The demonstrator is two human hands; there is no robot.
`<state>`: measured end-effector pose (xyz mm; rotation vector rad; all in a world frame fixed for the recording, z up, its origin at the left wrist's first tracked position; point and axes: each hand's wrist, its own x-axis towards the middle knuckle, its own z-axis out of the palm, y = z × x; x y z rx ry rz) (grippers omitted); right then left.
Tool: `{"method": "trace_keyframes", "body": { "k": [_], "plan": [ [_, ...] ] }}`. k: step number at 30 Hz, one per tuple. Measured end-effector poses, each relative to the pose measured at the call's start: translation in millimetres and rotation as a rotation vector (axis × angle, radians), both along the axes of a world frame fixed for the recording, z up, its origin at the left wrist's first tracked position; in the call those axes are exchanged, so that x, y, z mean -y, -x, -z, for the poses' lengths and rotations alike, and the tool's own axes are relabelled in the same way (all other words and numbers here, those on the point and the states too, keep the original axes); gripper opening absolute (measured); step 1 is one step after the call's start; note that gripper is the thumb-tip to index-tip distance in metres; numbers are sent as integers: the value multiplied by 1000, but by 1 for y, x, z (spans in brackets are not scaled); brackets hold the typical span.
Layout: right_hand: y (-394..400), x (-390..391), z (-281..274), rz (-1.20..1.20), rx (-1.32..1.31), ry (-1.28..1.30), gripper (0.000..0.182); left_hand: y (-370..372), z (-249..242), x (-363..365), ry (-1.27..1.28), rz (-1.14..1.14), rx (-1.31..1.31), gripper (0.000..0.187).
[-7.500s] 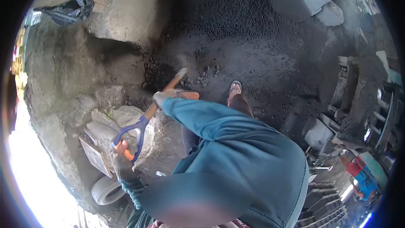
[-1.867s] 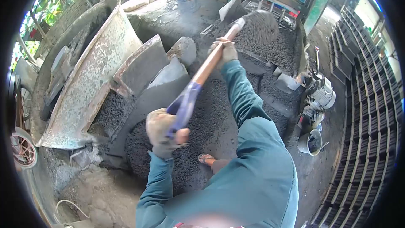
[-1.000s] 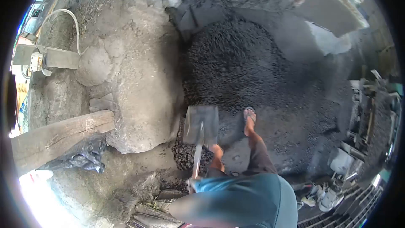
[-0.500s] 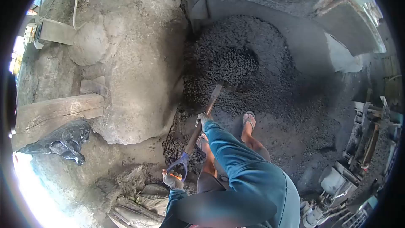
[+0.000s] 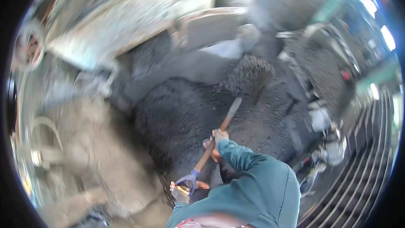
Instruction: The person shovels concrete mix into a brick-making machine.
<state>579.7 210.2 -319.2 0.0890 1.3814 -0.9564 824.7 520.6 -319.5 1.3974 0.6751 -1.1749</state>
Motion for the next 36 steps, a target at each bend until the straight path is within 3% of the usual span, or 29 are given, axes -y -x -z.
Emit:
{"method": "trace_keyframes", "body": {
  "k": [2, 3, 4, 5, 6, 8, 9, 10, 11, 12, 13, 14, 16, 17, 18, 19, 20, 21, 23, 26, 28, 30, 31, 32, 33, 34, 36],
  "plan": [
    [49, 69, -83, 28, 100, 255, 8, 14, -62, 116, 55, 223, 105, 43],
    [72, 103, -129, -59, 36, 406, 16, 24, -118, 176, 182, 362, 130, 39],
    [95, 136, -176, -128, -32, 558, 26, 43, -119, 238, 361, 211, 244, 36],
    [114, 173, -222, 180, 134, 446, 29, 65, -203, 286, 453, 325, 282, 38],
    [138, 198, -270, 244, 217, 570, 31, 80, -259, 322, 614, 421, 361, 40],
    [190, 249, -331, 389, 257, 854, 19, 115, -333, 386, 970, 514, 517, 39],
    [218, 263, -363, 444, 265, 909, 12, 131, -367, 410, 1222, 591, 564, 32],
    [241, 276, -396, 490, 272, 957, 5, 151, -400, 430, 1318, 677, 703, 22],
    [270, 283, -414, 491, 341, 1063, 3, 177, -419, 445, 1357, 673, 1253, 17],
    [304, 281, -425, 490, 411, 1168, 6, 197, -437, 457, 1630, 554, 1640, 19],
    [339, 277, -427, 470, 424, 1164, 5, 219, -474, 453, 1849, 563, 1730, 21],
    [369, 270, -426, 445, 437, 1159, 5, 236, -475, 446, 1896, 621, 1852, 26],
    [389, 230, -421, 594, 105, 987, 15, 271, -477, 434, 2010, 727, 2077, 39],
    [386, 202, -410, 598, 3, 977, 16, 279, -459, 426, 2072, 1207, 1949, 42],
    [377, 175, -399, 601, -96, 966, 17, 286, -435, 412, 2028, 1401, 2032, 40],
    [370, 158, -386, 575, -164, 784, 16, 293, -399, 395, 1885, 1752, 2034, 38],
    [365, 143, -367, 545, -231, 600, 15, 290, -365, 377, 1864, 1747, 2116, 38],
    [366, 129, -336, 472, -336, 576, 10, 283, -332, 357, 1838, 1772, 2031, 41],
    [336, 112, -323, 443, -415, 566, 11, 258, -311, 330, 1665, 2149, 1879, 41],
    [267, 69, -322, 437, -420, 655, 20, 201, -251, 289, 1854, 1923, 1440, 56],
    [240, 60, -316, 263, -527, 612, 24, 154, -161, 251, 1316, 1956, 864, 46],
    [222, 57, -309, 94, -726, 590, 28, 107, -230, 232, 754, 2151, 787, 42],
    [214, 63, -309, 12, -817, 632, 28, 71, -169, 215, 656, 1990, 976, 38],
    [205, 69, -311, -90, -829, 618, 28, 44, -180, 202, 281, 1972, 873, 40],
    [195, 78, -314, -192, -841, 602, 29, 4, -135, 189, 183, 1919, 968, 43],
    [183, 85, -319, -294, -854, 583, 30, -59, -13, 174, 305, 1983, 1256, 40],
    [155, 103, -331, -465, -843, 493, 27, -142, -9, 134, 332, 1483, 406, 32]
  ]
}}
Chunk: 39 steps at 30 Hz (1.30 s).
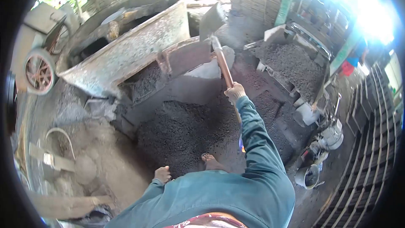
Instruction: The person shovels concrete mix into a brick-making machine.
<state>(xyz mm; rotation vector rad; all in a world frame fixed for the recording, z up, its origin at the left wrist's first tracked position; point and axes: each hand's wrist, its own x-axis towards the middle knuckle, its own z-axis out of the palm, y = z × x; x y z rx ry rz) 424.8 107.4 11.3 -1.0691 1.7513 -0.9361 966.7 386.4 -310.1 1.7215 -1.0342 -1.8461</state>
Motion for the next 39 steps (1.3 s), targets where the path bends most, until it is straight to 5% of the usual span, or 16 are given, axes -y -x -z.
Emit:
{"method": "trace_keyframes", "body": {
  "k": [2, 5, 6, 8, 13, 14, 18, 19, 20, 24, 26, 29, 32, 36, 39],
  "plan": [
    [-33, -6, -15, -39, 28, -124, 25, -42, -13, -48, -410, -509, -675, 30],
    [-67, -28, -27, -64, 9, -99, 21, -49, -63, -78, -319, -619, -162, 28],
    [-57, -39, -1, -121, -129, 5, 19, -42, -86, -78, -270, -647, -114, 28],
    [-52, -82, 15, -136, 19, 96, 18, -21, -129, -69, -187, -676, -13, 29],
    [-56, -203, 5, -238, 120, 19, 24, 85, -251, 31, 87, -145, -603, 26],
    [-56, -222, 11, -301, 190, -4, 26, 115, -254, 57, 174, 14, -759, 42],
    [-62, -297, 10, -341, 154, 16, 50, 264, -323, 101, 94, -186, -1033, 34],
    [-41, -319, 26, -316, -186, 58, 48, 287, -302, 119, -187, -206, -1140, 21],
    [-15, -347, 38, -282, -530, 76, 47, 305, -262, 125, -269, -319, -961, 18],
    [69, -494, 36, 382, -1210, -389, 41, 347, -198, 108, -448, -529, -717, 28],
    [92, -540, 20, 718, -986, -771, 43, 360, -170, 91, -562, -561, -661, 32],
    [101, -624, 59, 1068, -570, -385, 50, 406, -168, 83, -683, -493, -438, 31],
    [76, -667, 89, 1098, -73, -236, 65, 466, -204, 94, -547, -337, -489, 30],
    [35, -662, 107, 1169, 250, -188, 82, 555, -236, 125, -492, -71, -642, 25],
    [1, -669, 139, 1313, 425, -88, 68, 611, -274, 134, -475, 174, -704, 22]
  ]
}}
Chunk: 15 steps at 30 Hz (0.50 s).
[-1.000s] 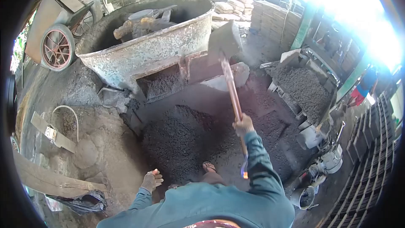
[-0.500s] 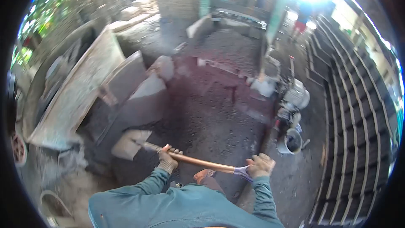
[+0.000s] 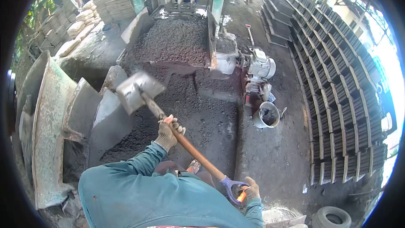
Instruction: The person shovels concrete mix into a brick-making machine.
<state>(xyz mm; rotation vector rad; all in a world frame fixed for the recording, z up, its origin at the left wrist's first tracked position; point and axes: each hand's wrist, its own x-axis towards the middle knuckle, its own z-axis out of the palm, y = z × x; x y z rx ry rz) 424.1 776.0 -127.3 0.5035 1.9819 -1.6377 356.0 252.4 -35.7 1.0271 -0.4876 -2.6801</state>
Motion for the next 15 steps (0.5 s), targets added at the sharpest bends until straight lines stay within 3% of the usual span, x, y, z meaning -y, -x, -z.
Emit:
{"method": "trace_keyframes", "body": {
  "k": [3, 6, 11, 12, 15],
  "plan": [
    [-23, 11, 9, 207, 74, 143, 65, 38, -43, 1, 20, 163, -227, 23],
    [-31, 35, 7, 285, -95, 223, 64, 77, -74, -1, -33, 229, -358, 25],
    [-6, 137, -136, 431, -14, 284, 64, 134, -61, 21, -12, 310, -171, 15],
    [-11, 135, -140, 531, -52, 438, 65, 143, -57, 26, -21, 341, -155, 15],
    [-15, 154, -162, 575, -116, 278, 63, 147, -64, 42, -102, 413, -199, 10]
  ]
}}
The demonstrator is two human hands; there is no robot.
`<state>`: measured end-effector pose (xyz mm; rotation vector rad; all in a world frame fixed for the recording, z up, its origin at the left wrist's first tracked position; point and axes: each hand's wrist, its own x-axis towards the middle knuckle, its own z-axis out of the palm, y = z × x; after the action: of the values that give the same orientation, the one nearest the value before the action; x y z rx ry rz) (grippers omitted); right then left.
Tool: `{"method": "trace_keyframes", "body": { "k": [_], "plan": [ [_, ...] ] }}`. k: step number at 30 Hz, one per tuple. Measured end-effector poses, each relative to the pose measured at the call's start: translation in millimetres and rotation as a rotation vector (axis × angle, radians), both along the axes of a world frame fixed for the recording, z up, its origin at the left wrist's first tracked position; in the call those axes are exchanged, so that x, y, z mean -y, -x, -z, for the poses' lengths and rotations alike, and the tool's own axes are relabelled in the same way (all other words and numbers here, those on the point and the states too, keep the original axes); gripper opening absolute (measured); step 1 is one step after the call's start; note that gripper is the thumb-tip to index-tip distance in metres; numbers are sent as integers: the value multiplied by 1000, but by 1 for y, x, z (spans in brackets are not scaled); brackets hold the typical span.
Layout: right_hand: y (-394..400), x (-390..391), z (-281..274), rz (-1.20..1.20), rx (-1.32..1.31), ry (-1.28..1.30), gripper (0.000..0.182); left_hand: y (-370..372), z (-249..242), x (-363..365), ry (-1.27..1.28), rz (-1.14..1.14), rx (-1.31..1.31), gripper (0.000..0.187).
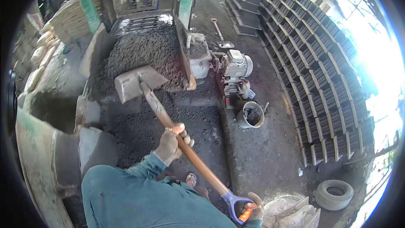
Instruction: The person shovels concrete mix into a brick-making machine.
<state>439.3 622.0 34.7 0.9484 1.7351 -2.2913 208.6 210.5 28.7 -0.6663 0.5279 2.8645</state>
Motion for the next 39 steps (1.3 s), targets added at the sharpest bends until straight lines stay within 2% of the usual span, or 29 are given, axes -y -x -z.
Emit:
{"method": "trace_keyframes", "body": {
  "k": [4, 9, 11, 12, 14, 16, 18, 19, 20, 22, 24, 26, 28, 29, 30, 32, 34, 35, 37, 39],
  "plan": [
    [12, 78, -13, 254, 52, 18, 70, 35, 7, 60, -5, 96, 97, 6],
    [54, 182, -24, 376, 84, 28, 70, 82, 6, 121, 24, 146, 117, 8],
    [73, 217, -25, 370, 63, 43, 70, 111, 13, 146, 45, 167, 66, 5],
    [69, 200, 14, 252, 13, 6, 67, 127, 10, 159, 81, 169, 59, 7],
    [106, 256, -17, 233, -24, 51, 56, 162, 10, 185, 139, 147, 23, 12],
    [137, 286, -12, 138, -109, 48, 51, 193, 1, 212, 219, 76, -79, 11],
    [169, 324, -27, 73, -208, 159, 53, 229, 6, 243, 317, 103, -149, 20],
    [187, 341, -39, 14, -208, 127, 57, 249, 15, 255, 310, 42, -175, 23],
    [190, 348, -47, -43, -203, 96, 62, 251, -4, 257, 361, -22, -129, 23],
    [181, 324, -31, -40, -238, 53, 68, 247, -13, 250, 295, -138, -68, 22],
    [171, 294, -40, 22, -268, 36, 73, 219, -15, 229, 208, -41, -93, 22],
    [142, 250, -24, 125, -229, -52, 65, 170, -33, 189, 170, -58, -40, 21],
    [102, 205, 3, 82, -165, 101, 43, 129, -21, 154, 86, 11, -50, 17],
    [77, 165, 49, 59, -66, 132, 25, 111, -15, 136, 91, 40, -49, 15],
    [51, 138, 75, -12, -81, 118, 37, 95, -9, 120, 96, 68, -49, 13],
    [0, 118, 88, 109, -9, 60, 29, 63, -12, 87, 83, 127, -36, 13],
    [-58, 86, 113, 125, 3, -353, 25, 28, -4, 53, 44, 223, -35, 12],
    [-88, 79, 110, 190, 43, -358, 25, 12, 3, 39, 12, 284, -47, 10],
    [-125, 72, 89, 322, 108, -151, 25, -20, 12, 10, -47, 398, -38, 8],
    [-144, 70, 67, 393, 139, -83, 26, -52, 20, -17, -119, 495, 13, 7]
  ]
}}
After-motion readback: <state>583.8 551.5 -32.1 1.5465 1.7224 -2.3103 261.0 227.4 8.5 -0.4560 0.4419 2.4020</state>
